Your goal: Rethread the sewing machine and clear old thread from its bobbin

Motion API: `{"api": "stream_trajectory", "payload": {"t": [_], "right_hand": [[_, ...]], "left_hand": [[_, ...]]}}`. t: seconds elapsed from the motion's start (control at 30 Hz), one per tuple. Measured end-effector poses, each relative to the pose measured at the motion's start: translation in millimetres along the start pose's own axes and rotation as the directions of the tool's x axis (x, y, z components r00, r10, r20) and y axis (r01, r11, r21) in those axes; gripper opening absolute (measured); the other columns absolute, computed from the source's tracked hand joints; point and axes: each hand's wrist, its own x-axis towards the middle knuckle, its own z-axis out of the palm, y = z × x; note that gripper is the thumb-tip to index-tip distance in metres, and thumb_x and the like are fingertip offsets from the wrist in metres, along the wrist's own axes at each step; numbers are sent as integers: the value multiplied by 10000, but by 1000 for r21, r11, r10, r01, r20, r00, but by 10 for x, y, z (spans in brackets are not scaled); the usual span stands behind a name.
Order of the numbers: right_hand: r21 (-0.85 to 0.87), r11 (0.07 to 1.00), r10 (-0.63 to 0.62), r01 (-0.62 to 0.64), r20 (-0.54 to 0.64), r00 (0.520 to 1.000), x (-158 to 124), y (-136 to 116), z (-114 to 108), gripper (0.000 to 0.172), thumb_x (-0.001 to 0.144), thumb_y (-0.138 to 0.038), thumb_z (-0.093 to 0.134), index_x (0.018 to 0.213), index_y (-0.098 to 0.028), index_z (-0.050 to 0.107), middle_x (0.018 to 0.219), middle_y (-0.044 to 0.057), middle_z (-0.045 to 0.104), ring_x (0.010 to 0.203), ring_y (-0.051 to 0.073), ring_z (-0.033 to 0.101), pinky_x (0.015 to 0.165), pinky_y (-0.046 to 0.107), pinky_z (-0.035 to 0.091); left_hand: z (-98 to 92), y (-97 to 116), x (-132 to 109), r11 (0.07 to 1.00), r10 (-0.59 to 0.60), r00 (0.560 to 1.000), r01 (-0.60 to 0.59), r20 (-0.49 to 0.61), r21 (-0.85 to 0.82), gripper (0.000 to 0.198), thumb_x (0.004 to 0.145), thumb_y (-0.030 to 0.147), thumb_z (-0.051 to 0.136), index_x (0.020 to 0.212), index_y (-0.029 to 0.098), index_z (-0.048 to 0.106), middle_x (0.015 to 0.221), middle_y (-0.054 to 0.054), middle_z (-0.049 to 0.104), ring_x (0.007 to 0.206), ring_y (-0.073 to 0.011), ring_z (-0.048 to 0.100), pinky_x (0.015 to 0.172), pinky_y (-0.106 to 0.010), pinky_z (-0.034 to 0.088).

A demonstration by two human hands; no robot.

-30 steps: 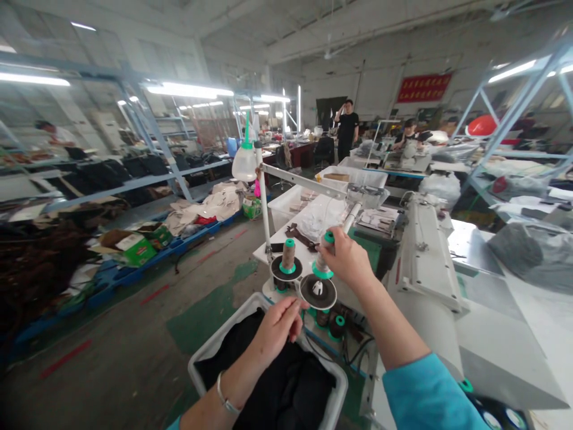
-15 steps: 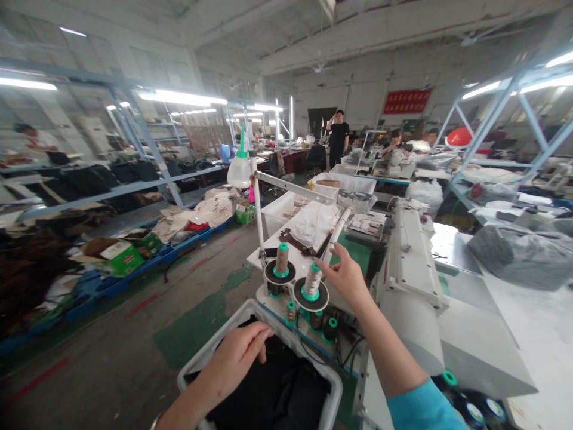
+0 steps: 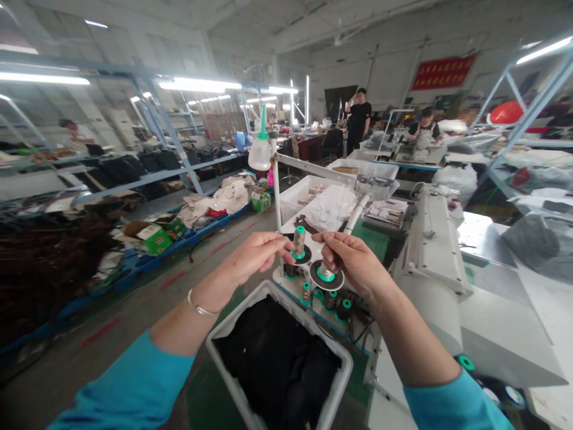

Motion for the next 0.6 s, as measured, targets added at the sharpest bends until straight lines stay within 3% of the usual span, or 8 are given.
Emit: {"api": "stream_trajectory", "payload": {"t": [0.13,0.23,0.33,0.47,0.53,0.6], "right_hand": [[-60,998,33,-32,15,999,-42,-7,-15,389,790,-464,775,976,-127,716,678,41,702,470,88,523,442,200,398],[-33,999,30,-29,14,999,-39,-31,43,321,824,-412,746,951,-117,724,882,109,766,479,79,568,423,181,416],[101,989,107,-108,23,994,8,-61,108,184,883,-278,648,875,-107,714,754,85,736,466,107,590,370,186,397],[241,962,139,-128,-27,990,118,-109,128,257,953,-178,465,867,-115,699,611,18,661,357,62,434,312,167,328],[286,950,138,-125,-26,990,164,-140,120,319,987,-167,393,923,-112,700,718,30,715,330,30,308,295,148,292],[370,918,157,-141,-13,988,194,-173,122,361,1021,-175,344,950,-110,693,869,54,757,342,18,277,302,129,311]], "left_hand": [[101,239,154,994,-1,998,9,67,-112,239,992,225,439,928,90,626,746,-84,727,334,-3,288,381,-174,189],[182,407,211,993,-9,996,20,94,-116,230,1000,185,432,925,80,621,743,-78,720,323,3,293,370,-168,186],[241,513,237,997,-26,994,34,105,-70,224,997,152,432,906,77,622,709,-63,708,317,-3,303,359,-169,190],[279,473,254,1000,-2,987,1,159,7,231,1001,169,429,896,86,617,690,-55,706,311,0,281,354,-170,189],[286,379,257,998,14,988,-24,156,63,230,1007,197,421,928,92,609,722,-58,717,306,2,290,348,-172,186],[289,262,253,992,37,991,-52,131,117,199,1009,226,423,994,103,578,756,-61,727,309,-7,345,346,-169,222]]}}
